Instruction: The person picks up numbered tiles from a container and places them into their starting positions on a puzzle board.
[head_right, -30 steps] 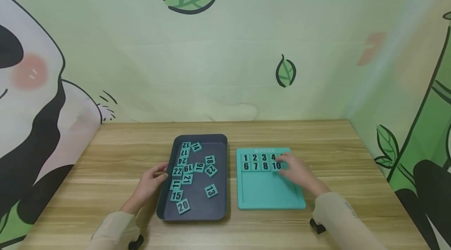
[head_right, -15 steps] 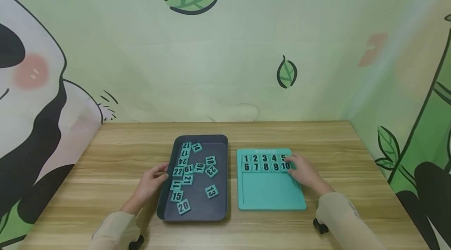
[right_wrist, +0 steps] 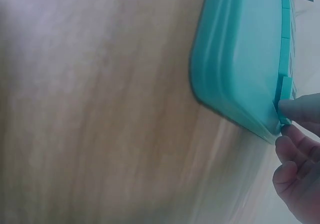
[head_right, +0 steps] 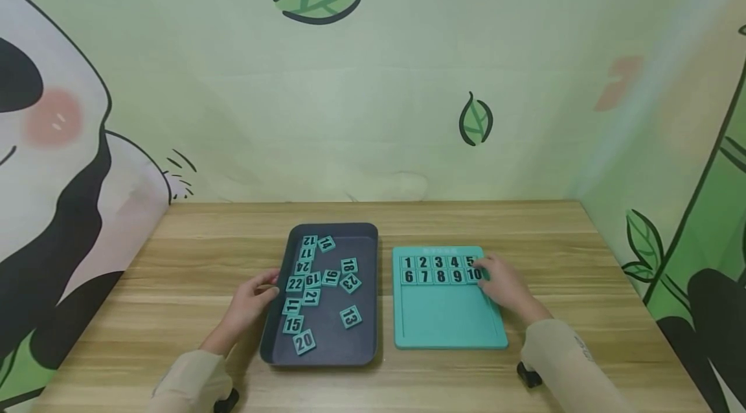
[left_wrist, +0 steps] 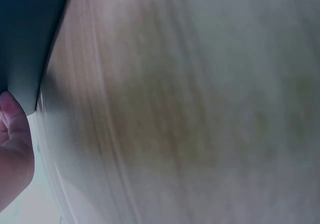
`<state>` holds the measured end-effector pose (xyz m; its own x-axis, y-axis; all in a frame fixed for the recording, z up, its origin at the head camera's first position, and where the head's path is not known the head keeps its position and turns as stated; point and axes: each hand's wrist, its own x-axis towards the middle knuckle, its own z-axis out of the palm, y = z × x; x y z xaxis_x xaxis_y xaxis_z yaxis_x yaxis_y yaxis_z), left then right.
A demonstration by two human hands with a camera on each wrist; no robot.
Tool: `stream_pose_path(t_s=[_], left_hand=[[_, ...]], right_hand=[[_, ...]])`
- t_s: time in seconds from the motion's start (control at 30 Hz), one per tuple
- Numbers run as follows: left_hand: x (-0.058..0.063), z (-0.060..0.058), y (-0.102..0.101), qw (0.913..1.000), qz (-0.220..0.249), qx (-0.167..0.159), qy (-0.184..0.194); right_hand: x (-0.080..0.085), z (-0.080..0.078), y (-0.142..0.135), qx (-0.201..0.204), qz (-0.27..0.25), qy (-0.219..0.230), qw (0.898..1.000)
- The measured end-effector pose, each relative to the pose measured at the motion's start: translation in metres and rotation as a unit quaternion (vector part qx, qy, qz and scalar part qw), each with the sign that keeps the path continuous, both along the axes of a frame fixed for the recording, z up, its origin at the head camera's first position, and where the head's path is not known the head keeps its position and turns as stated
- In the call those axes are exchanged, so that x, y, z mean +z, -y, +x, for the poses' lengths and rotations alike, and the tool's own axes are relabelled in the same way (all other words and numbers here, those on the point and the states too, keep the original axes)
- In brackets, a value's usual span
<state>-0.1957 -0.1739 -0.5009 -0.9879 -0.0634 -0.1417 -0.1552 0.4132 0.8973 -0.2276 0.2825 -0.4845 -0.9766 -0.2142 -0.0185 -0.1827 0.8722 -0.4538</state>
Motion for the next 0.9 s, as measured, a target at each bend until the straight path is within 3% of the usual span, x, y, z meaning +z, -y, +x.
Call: stream_pose_path(t_s=[0.57,0.77,0.9], left_hand=[[0.001,0.001,-0.001,0.9999,-0.006,0.003,-0.008],[0.0,0.001,0.0,1.0,-0.002,0.003,-0.001],[0.001,0.001,0.0,1.0,-0.002,0.004,-0.003]], right_hand=[[-0.003,0.004,0.005,-0.006,0.048,-0.032,0.998],[0.009,0.002,0.02,0.011,0.05,-0.025,0.998],[0.018,-0.001,0.037,0.037,0.023,-0.042,0.998]])
